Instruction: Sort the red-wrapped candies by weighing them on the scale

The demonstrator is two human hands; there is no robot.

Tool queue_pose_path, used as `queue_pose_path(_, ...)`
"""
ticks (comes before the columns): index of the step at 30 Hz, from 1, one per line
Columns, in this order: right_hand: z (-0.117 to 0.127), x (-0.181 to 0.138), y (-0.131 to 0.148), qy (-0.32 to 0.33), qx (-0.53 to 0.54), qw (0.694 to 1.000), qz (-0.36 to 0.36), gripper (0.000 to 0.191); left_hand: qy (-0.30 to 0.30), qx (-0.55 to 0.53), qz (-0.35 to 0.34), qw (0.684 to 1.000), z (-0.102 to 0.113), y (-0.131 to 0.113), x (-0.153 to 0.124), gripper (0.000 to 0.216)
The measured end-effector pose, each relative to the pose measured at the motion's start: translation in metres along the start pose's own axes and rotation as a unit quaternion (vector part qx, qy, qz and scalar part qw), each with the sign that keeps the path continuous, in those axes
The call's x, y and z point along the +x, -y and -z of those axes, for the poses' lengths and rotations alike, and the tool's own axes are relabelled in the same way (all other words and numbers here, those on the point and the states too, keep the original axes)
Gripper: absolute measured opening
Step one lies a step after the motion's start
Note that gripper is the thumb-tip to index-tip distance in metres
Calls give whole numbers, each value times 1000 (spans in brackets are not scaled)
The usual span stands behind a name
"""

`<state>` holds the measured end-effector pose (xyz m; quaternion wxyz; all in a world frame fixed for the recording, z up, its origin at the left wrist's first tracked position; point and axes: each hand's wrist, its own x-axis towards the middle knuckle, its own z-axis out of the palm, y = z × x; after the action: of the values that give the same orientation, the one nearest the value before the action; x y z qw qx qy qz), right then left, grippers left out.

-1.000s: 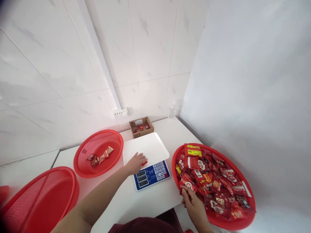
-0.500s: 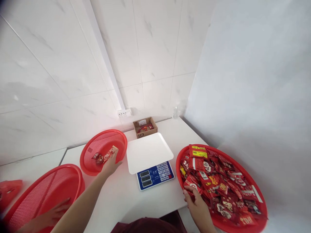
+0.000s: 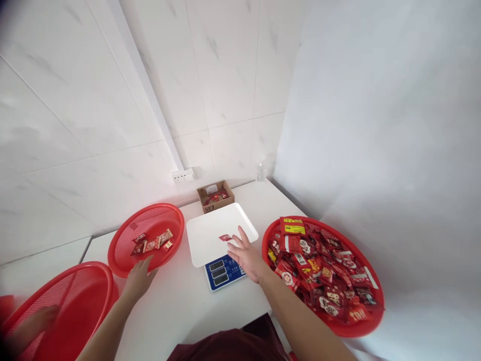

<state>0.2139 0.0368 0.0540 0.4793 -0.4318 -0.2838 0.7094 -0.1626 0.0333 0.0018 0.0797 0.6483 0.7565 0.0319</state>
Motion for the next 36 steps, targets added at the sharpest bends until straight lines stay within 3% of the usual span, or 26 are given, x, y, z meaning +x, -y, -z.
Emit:
queue_pose_path(3,14,1,-4,-17,-127,991,29,90,-101,-61,-61,991,-20,-22,-2,46)
queue_pose_path(6,55,-16,-17,-109,-296,942,112,74,-152,-142,-143,967,-39,-55,-15,38)
queue_pose_path(10,124,-60,-24,-262,-520,783,217,52,-121,-212,-234,941,-56,-99,-44,30)
queue_pose_path(13,164,-90,-20,-389,-608,670,171,53,-82,-247,-281,924,-63,-125,-62,28)
queue_pose_path(16,181,-101,-14,-441,-648,616,76,61,-40,-280,-309,908,-66,-148,-69,26)
queue_pose_path(20,176,-92,-12,-401,-670,625,-14,72,53,-310,-314,896,-60,-171,-72,27)
queue_pose_path(23,167,-82,-14,-385,-684,618,-32,75,107,-331,-283,894,-53,-179,-74,27)
queue_pose_path(26,165,-80,-14,-396,-694,601,-21,62,129,-347,-253,894,-49,-179,-77,26)
queue_pose_path(28,167,-81,-13,-397,-689,606,-1,53,138,-348,-240,896,-48,-177,-79,27)
queue_pose_path(32,174,-87,-5,-412,-625,658,76,44,157,-341,-228,898,-45,-172,-80,28)
queue_pose_path(36,179,-91,11,-467,-485,725,148,40,169,-360,-204,894,-40,-173,-79,25)
